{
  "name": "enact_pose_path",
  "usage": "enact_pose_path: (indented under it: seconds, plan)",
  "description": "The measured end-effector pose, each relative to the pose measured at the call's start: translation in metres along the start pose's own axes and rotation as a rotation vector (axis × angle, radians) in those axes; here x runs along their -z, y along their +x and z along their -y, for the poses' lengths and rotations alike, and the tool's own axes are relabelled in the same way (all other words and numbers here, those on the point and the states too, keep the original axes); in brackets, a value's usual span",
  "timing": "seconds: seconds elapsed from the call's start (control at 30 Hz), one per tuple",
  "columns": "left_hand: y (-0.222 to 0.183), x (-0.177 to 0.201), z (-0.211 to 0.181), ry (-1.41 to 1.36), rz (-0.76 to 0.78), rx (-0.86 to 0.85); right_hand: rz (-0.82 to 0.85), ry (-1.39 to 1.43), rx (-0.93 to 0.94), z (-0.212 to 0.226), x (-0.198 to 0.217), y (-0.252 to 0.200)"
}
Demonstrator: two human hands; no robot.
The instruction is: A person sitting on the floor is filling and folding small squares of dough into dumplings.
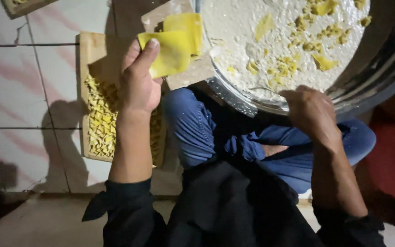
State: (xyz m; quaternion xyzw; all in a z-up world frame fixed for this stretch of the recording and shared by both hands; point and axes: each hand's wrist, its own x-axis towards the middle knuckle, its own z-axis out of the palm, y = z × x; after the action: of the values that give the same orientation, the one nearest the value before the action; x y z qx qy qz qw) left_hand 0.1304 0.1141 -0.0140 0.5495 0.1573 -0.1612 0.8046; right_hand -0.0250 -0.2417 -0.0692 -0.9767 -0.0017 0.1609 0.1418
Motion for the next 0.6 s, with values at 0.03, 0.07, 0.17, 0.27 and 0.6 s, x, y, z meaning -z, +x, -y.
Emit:
enact_pose_path:
  seconds: [0.03, 0.07, 0.17, 0.27, 0.6]
  plan:
    - [-0.003, -0.004, 0.006, 0.001, 0.007, 0.011, 0.005, 0.001, -0.012, 0.001, -0.005, 0.003]
    - [-0.005, -0.008, 0.011, -0.073, 0.021, 0.030, -0.070, -0.021, 0.038, 0.001, -0.009, 0.007]
    - [-0.014, -0.022, 0.021, -0.236, 0.034, 0.063, -0.040, -0.062, -0.007, -0.019, -0.044, 0.019]
    - [-0.019, -0.028, 0.030, -0.292, 0.029, 0.046, 0.078, -0.092, -0.079, -0.020, -0.036, 0.010]
    - [-0.031, -0.040, 0.045, -0.324, 0.044, 0.041, 0.222, 0.125, -0.161, -0.016, -0.031, 0.023]
